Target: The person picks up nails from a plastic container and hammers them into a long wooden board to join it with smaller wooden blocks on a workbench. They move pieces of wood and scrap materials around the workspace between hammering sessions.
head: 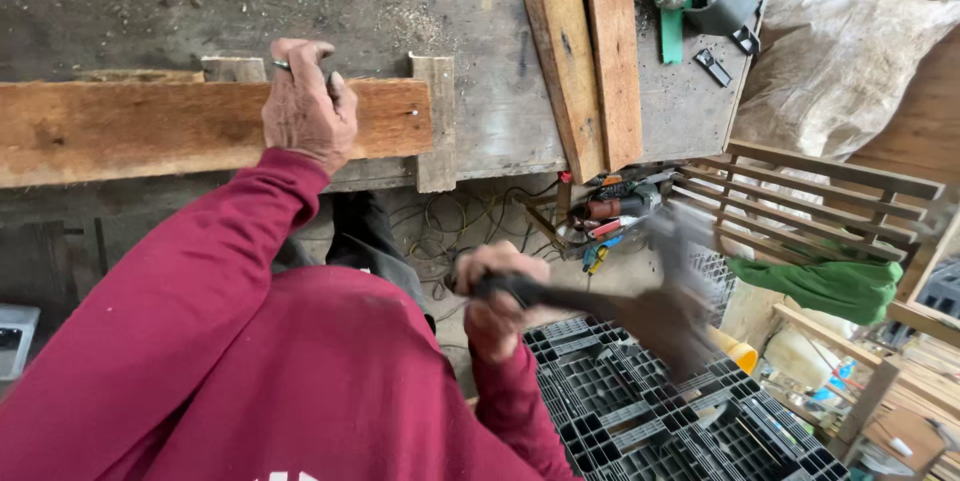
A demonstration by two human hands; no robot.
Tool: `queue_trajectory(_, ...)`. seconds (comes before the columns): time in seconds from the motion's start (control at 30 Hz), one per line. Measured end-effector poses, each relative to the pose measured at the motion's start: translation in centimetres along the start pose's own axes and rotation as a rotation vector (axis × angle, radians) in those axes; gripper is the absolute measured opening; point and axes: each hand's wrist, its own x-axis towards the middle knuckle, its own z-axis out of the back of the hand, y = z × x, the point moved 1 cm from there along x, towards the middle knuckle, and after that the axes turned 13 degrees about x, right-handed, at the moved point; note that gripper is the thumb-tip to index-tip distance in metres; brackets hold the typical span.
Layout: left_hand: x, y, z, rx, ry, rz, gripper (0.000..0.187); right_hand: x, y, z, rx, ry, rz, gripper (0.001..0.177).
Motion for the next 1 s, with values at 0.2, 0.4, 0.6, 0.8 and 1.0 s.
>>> queue_trajectory(0.2,0.2,0.6,-0.7,-0.042,-0.069,-0.006,0.026,1.5,1.6,-1.4,-0.577,-0.492,-0.349,0.018)
queue_trajectory(0.4,-0.2,1.6,-0.8,-0.125,-0.174,-0.053,0.015,3.5,7.6,-1.0,-0.123,0.133,0.834,0.068)
queue_trajectory(0.6,-0.1,1.1,-0.7,-0.333,-0.101,0.123,0.019,1.6,-1.1,-1.4,-0.66,-0.302,-0.549,0.032)
queue_trajectory(0.8,-0.2,1.3,-0.7,-0.346,-0.141,0.132,0.013,0.6,1.2,1.2,0.175,-0.31,0.002,0.04)
queue_trajectory(1.0,0.1,2.7,-1.8,-0.352,-0.143,0.065,0.011,-0.2,-5.9,2.8,-1.095,0.061,-0.022,0.033)
